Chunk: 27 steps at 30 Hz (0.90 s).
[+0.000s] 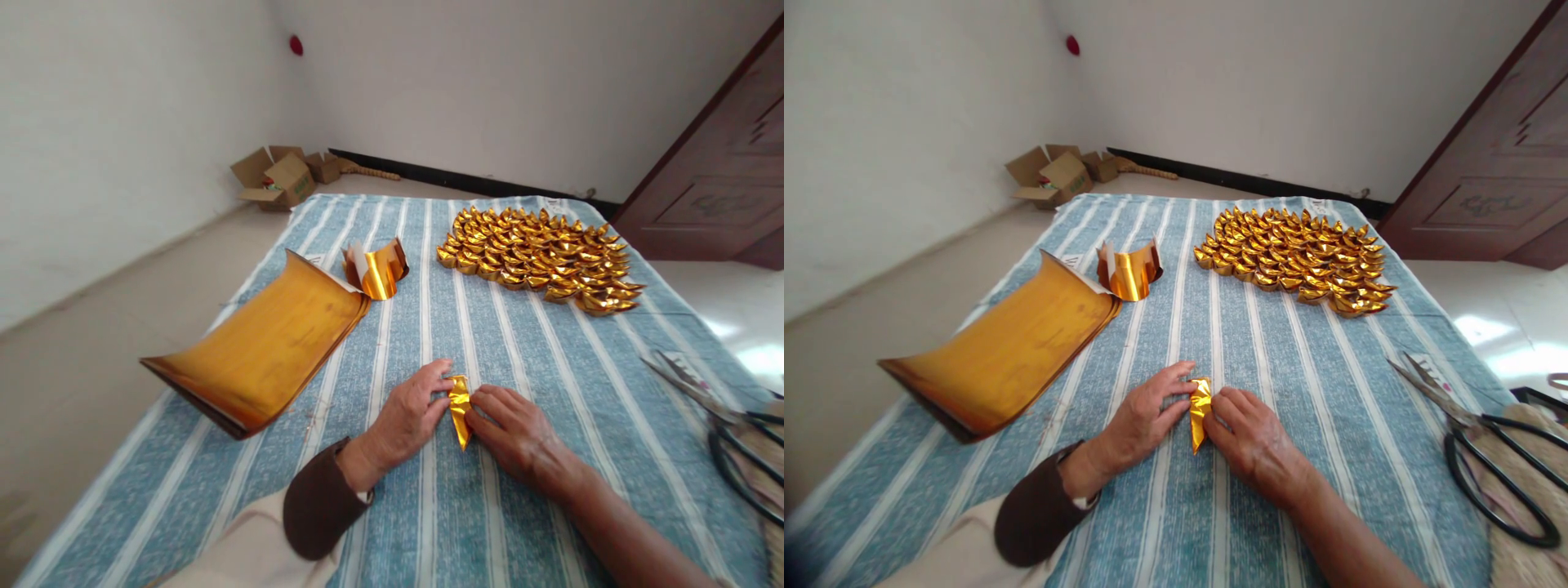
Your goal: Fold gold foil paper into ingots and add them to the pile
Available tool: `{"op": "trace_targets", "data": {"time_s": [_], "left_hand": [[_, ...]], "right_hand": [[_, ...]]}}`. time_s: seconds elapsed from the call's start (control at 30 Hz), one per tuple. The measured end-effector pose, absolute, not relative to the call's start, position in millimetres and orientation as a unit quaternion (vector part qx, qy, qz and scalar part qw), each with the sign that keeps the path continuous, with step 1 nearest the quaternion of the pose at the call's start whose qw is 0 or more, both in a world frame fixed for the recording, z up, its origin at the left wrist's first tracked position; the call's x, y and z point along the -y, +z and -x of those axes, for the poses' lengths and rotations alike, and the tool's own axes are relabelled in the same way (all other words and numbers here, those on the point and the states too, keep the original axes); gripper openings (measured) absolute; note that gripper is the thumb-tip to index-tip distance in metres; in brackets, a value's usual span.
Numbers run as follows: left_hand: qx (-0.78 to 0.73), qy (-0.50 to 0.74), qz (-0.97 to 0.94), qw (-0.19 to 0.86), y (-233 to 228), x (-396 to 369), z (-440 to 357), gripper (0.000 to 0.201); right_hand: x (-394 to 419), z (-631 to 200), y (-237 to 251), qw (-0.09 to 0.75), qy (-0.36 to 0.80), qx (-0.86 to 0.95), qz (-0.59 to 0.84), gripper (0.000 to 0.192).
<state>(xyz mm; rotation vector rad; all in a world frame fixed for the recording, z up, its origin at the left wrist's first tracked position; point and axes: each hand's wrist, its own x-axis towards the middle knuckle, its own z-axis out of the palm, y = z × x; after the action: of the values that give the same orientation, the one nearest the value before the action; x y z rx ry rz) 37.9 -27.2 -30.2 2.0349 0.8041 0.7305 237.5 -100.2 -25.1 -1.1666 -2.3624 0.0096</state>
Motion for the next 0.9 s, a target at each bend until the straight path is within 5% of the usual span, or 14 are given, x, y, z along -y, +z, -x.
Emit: {"op": "trace_targets", "data": {"time_s": [0.23, 0.9], "left_hand": [[-0.307, 0.243, -0.857, 0.335, -16, 27, -40, 0.02], [-0.254, 0.224, -0.896, 0.286, -13, 23, -42, 0.012]], "right_hand": [[100, -239, -26, 0.237, 0.017, 0.871, 0.431, 0.023], [94, -234, -31, 0.362, 0.044, 0.795, 0.485, 0.016]]}}
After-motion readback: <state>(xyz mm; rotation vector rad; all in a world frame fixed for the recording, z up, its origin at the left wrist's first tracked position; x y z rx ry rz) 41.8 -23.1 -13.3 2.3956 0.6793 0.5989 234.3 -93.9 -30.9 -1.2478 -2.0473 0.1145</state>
